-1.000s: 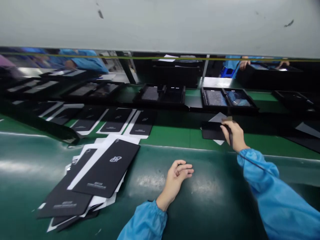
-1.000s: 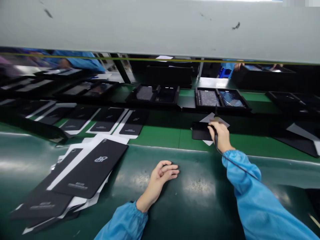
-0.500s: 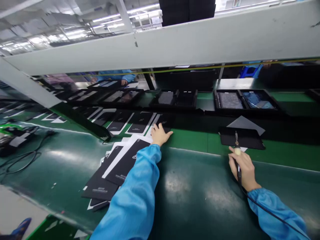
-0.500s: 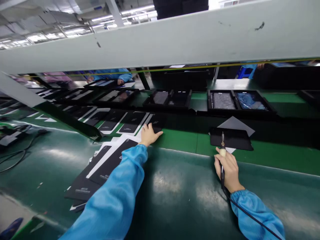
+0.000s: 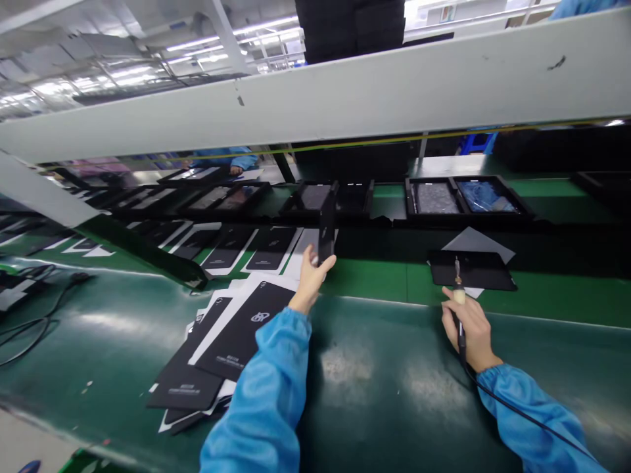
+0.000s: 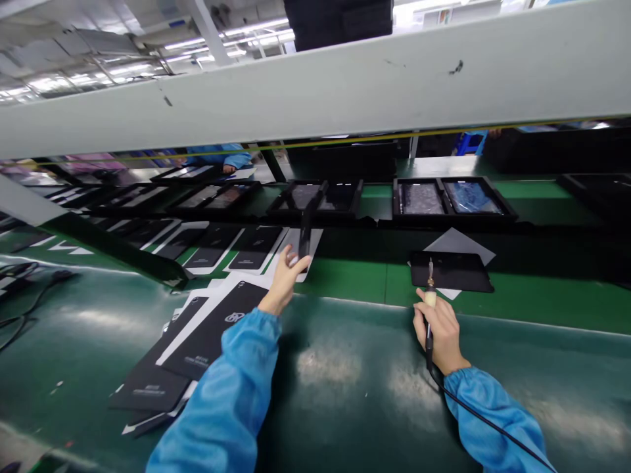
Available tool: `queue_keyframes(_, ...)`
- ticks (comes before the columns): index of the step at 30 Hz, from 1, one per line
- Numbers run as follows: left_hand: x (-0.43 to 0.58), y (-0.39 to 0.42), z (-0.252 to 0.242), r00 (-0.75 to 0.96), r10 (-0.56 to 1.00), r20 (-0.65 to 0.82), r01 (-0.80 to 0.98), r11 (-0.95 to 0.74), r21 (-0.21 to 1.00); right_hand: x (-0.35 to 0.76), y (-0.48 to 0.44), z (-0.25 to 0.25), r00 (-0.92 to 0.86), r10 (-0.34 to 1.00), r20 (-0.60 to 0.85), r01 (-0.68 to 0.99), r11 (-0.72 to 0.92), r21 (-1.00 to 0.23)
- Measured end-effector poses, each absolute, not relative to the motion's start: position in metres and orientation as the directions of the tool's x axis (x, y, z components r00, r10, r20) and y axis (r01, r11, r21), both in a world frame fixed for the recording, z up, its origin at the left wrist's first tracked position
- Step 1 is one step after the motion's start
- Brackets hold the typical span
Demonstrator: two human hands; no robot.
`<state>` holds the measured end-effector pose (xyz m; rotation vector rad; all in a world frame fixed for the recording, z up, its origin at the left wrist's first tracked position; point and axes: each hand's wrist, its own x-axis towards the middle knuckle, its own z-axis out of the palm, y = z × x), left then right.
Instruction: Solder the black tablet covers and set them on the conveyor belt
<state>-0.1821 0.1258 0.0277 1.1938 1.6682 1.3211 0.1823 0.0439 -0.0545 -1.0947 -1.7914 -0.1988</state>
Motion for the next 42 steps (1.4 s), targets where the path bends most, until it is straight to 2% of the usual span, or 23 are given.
queue_keyframes(1,-0.173,0.108,0.025,-0.259,0.966,-0.019,-0.044,0.008,0.999,0.18,0.042,-0.054,-0.098,0.596,0.797,0.731,0.586,-0.348)
queue_keyframes(3,-0.151,0.07,0.016,-0.049,0.997,-0.054,-0.472,0.024,0.881,0.174,0.036,-0.051,-0.069,0.632,0.772,0.682,0.595,-0.426)
queue_keyframes(4,-0.139,0.051,0.012,0.012,0.998,-0.069,-0.602,0.063,0.796,0.168,0.032,-0.048,-0.042,0.662,0.749,0.645,0.59,-0.486)
queue_keyframes(6,-0.116,0.019,0.002,0.155,0.983,-0.102,-0.717,0.182,0.673,0.156,0.024,-0.041,0.03,0.748,0.663,0.546,0.544,-0.638)
queue_keyframes(9,-0.086,-0.01,-0.008,0.308,0.939,-0.153,-0.714,0.335,0.614,0.138,0.014,-0.033,0.09,0.872,0.481,0.386,0.415,-0.824)
queue_keyframes(11,-0.075,-0.019,-0.012,0.348,0.916,-0.198,-0.678,0.392,0.621,0.132,0.011,-0.031,0.089,0.9,0.426,0.364,0.369,-0.855)
queue_keyframes(17,-0.085,-0.02,-0.013,0.402,0.883,-0.242,-0.664,0.463,0.587,0.153,0.008,-0.028,-0.06,0.878,0.475,0.457,0.447,-0.769)
queue_keyframes(23,-0.079,-0.021,-0.014,0.211,0.882,-0.422,-0.618,0.455,0.642,0.166,0.002,-0.015,-0.243,0.831,0.501,0.519,0.547,-0.657)
queue_keyframes(27,-0.076,-0.025,-0.012,0.343,0.862,-0.374,-0.533,0.506,0.678,0.174,0.009,-0.007,-0.334,0.782,0.526,0.548,0.615,-0.567)
queue_keyframes(30,-0.078,-0.024,-0.011,0.411,0.85,-0.331,-0.433,0.501,0.749,0.182,0.013,-0.003,-0.379,0.766,0.52,0.567,0.636,-0.524)
queue_keyframes(35,-0.069,-0.025,-0.02,0.284,0.892,-0.352,-0.355,0.439,0.825,0.177,0.01,-0.013,-0.343,0.768,0.541,0.597,0.623,-0.505)
queue_keyframes(42,-0.061,-0.027,-0.021,0.224,0.922,-0.315,-0.439,0.384,0.812,0.17,0.001,-0.009,-0.261,0.79,0.555,0.62,0.578,-0.531)
